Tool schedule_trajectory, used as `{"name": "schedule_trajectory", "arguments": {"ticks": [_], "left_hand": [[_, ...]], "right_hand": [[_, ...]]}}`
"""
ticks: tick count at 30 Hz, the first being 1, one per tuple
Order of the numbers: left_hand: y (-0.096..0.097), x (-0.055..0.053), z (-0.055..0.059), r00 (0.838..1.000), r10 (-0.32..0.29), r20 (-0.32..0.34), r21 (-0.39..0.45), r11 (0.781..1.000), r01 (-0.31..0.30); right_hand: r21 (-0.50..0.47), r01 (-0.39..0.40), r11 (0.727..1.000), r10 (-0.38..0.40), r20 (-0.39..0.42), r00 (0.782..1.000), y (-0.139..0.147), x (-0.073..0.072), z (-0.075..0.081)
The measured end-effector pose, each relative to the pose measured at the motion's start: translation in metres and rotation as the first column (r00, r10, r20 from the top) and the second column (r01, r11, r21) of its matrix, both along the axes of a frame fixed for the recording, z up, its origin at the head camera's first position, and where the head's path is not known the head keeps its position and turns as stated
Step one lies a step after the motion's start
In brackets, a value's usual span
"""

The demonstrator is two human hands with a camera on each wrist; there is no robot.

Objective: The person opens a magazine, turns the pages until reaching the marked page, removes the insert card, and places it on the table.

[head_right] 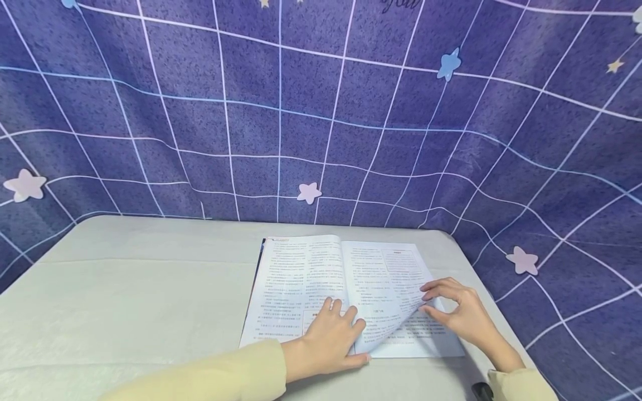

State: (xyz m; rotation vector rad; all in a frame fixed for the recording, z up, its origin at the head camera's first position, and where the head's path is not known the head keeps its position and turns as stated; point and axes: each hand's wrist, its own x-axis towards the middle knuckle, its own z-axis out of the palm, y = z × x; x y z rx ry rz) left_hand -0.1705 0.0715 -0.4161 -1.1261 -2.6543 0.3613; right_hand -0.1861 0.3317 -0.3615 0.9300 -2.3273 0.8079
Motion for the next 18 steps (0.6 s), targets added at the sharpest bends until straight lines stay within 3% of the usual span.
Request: {"name": "schedule_trajectory", "arguments": {"ticks": [4,12,18], "left_hand": [[0.002,0.0,-0.001,1.0,0.009,-0.022,0.0,1.0,-0.009],[0.002,-0.002,0.0,1.0,0.008,-0.013,0.0,1.0,-0.008],[0.0,-0.002,0.0,1.0,0.0,0.0,0.005,1.0,0.0]], "right_hand": [[-0.005,-0.008,1.0,0.008,-0.018,1.0,-0.003,0.001,0.003],[-0.004,-0.005,1.0,0.005,0.005,1.0,0.018,-0.012,-0.019],[-0.01,-0.031,0.999,0.031,-0.02,0.999,0.018,-0.012,-0.018]]}}
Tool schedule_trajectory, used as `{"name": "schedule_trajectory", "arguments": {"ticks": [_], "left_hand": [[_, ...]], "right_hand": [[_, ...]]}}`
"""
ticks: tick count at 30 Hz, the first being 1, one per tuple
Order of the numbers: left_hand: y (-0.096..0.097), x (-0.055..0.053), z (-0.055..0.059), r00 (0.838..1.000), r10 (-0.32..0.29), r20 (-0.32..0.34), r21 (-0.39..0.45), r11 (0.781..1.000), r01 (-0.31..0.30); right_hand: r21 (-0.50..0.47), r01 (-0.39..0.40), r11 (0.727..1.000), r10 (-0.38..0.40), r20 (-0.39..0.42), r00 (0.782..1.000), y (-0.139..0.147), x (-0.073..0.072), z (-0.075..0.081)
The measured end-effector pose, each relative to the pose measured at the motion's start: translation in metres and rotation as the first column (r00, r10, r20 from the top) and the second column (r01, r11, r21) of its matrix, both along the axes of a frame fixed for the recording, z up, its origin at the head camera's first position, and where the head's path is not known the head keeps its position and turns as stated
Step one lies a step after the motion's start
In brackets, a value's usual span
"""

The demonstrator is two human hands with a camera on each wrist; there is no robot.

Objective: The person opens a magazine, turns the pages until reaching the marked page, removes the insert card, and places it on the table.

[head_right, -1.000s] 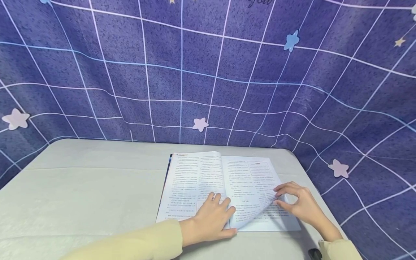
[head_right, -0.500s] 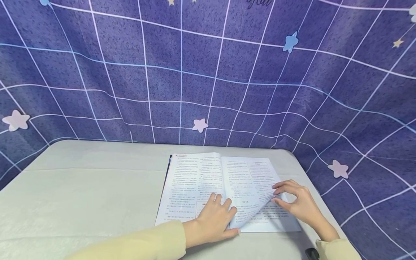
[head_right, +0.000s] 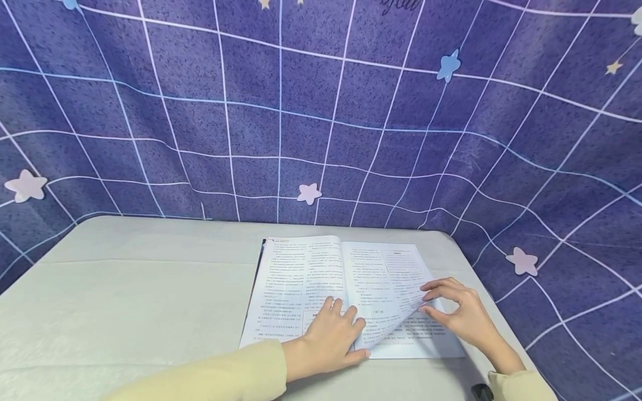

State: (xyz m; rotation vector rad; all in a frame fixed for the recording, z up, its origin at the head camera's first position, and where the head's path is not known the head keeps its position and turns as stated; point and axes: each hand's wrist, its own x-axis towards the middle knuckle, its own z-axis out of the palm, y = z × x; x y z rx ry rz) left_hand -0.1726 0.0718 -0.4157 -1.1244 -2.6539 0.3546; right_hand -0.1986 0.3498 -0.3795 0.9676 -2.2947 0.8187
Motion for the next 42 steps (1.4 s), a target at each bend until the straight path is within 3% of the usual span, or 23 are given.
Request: {"name": "schedule_trajectory", "arguments": {"ticks": [6,21,29,34,42], "left_hand": [[-0.0022,-0.0018,0.0007,1.0,-0.014,-0.016,0.011,1.0,0.014],[-0.0046,-0.007,-0.0038,0.996,-0.07,-0.058,0.084,0.994,0.075],[-0.0032,-0.0079,-0.0062,0.992,-0.061,-0.108,0.136,0.988,0.076],[-0.0023,-0.0085,-0.0058,0.989,-0.054,-0.139,0.144,0.987,0.074],[-0.0038,-0.008,-0.005,0.989,-0.066,-0.131,0.16,0.983,0.087]], "right_hand": [[-0.013,-0.013,1.0,0.012,-0.033,0.999,0.0012,-0.0002,0.0008],[-0.024,0.066,0.998,-0.067,-0.079,0.995,0.0073,-0.0026,0.0053],[-0.01,0.184,0.983,-0.185,-0.056,0.981,0.0078,-0.0006,0.0062],[-0.015,0.183,0.983,-0.183,-0.046,0.982,0.0082,-0.0003,0.0057],[0.004,0.172,0.985,-0.172,-0.037,0.984,0.0097,-0.0002,-0.0012]]}}
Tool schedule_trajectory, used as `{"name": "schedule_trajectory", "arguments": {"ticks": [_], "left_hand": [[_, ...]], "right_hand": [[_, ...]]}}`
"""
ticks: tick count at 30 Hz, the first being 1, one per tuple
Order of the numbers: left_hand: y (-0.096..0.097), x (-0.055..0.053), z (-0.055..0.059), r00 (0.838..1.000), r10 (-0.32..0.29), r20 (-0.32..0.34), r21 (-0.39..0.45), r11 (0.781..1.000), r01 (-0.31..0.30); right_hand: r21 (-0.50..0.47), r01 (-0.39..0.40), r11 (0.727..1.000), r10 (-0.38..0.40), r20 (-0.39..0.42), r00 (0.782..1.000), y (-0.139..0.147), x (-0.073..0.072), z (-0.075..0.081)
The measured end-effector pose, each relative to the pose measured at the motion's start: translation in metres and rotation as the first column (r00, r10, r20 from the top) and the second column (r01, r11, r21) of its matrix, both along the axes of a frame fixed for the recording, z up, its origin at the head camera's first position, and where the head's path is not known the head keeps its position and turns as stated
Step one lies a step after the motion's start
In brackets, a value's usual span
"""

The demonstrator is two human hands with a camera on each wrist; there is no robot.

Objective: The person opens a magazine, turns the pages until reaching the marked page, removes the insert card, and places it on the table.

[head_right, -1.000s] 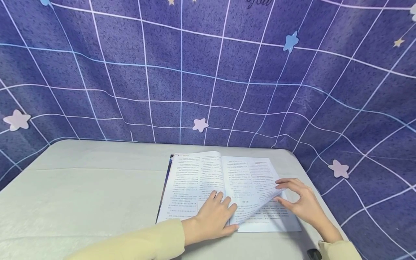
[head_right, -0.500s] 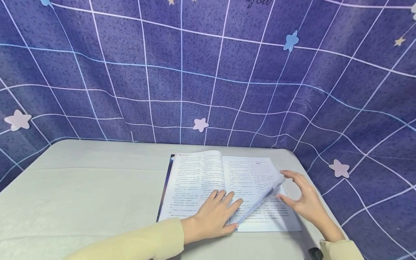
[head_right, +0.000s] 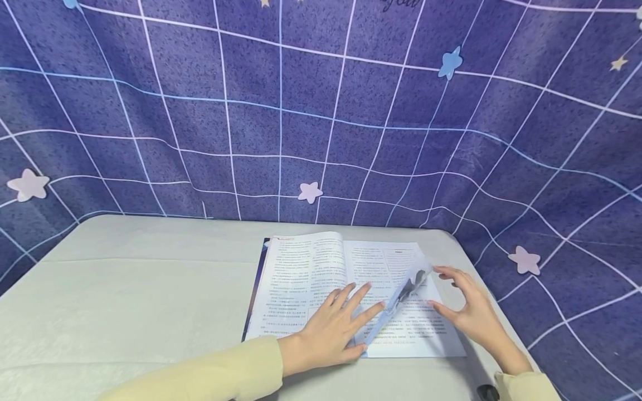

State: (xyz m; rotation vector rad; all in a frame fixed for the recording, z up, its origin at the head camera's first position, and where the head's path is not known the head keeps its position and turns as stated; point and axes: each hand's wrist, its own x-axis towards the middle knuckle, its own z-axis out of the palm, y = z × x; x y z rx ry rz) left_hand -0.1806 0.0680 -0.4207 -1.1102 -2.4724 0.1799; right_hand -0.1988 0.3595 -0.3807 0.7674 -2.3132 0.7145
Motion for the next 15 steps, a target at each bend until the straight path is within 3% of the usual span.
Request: {"name": "schedule_trajectory", "arguments": {"ticks": [15], "left_hand": [[-0.003,0.001,-0.001,0.999,-0.019,0.038,0.022,1.0,0.018]], "right_hand": [[0.11,-0.088,0.99,0.074,0.122,0.99,0.003,0.004,-0.017]]}}
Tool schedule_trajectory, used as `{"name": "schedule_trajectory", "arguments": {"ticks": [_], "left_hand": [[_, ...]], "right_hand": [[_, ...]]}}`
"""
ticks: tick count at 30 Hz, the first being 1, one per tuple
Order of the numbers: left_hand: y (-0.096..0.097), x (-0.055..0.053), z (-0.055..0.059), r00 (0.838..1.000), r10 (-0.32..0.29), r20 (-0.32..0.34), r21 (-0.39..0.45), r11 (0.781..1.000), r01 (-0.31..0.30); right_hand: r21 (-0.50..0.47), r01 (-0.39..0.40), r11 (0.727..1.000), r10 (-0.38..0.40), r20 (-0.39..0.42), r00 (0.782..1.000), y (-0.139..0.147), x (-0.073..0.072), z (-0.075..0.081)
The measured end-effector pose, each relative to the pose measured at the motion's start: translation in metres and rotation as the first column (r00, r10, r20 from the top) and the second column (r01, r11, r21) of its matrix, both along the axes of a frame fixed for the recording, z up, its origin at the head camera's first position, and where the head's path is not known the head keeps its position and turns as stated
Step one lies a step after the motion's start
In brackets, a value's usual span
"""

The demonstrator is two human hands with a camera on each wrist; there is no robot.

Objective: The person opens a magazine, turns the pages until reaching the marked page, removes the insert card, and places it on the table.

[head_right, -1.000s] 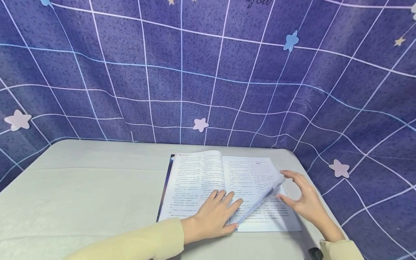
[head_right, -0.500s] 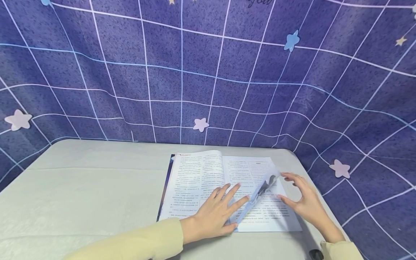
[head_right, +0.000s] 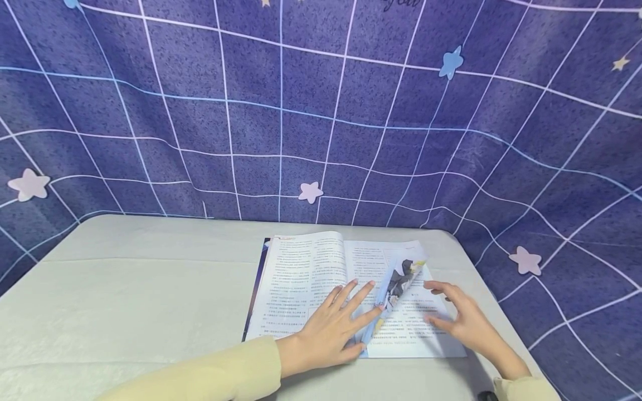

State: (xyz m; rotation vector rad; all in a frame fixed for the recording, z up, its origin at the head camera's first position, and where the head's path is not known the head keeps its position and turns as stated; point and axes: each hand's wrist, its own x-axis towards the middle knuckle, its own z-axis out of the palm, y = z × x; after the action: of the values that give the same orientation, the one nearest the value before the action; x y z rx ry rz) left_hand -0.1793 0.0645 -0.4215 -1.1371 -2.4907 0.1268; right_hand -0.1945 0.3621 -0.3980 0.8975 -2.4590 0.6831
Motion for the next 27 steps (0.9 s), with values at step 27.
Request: {"name": "schedule_trajectory", "arguments": {"ticks": [27], "left_hand": [[-0.001,-0.001,0.002,0.997,-0.023,0.074,-0.032,0.999,0.025]], "right_hand": [[0.026,-0.191,0.981,0.188,0.095,0.978,0.0,0.009,-0.024]]}}
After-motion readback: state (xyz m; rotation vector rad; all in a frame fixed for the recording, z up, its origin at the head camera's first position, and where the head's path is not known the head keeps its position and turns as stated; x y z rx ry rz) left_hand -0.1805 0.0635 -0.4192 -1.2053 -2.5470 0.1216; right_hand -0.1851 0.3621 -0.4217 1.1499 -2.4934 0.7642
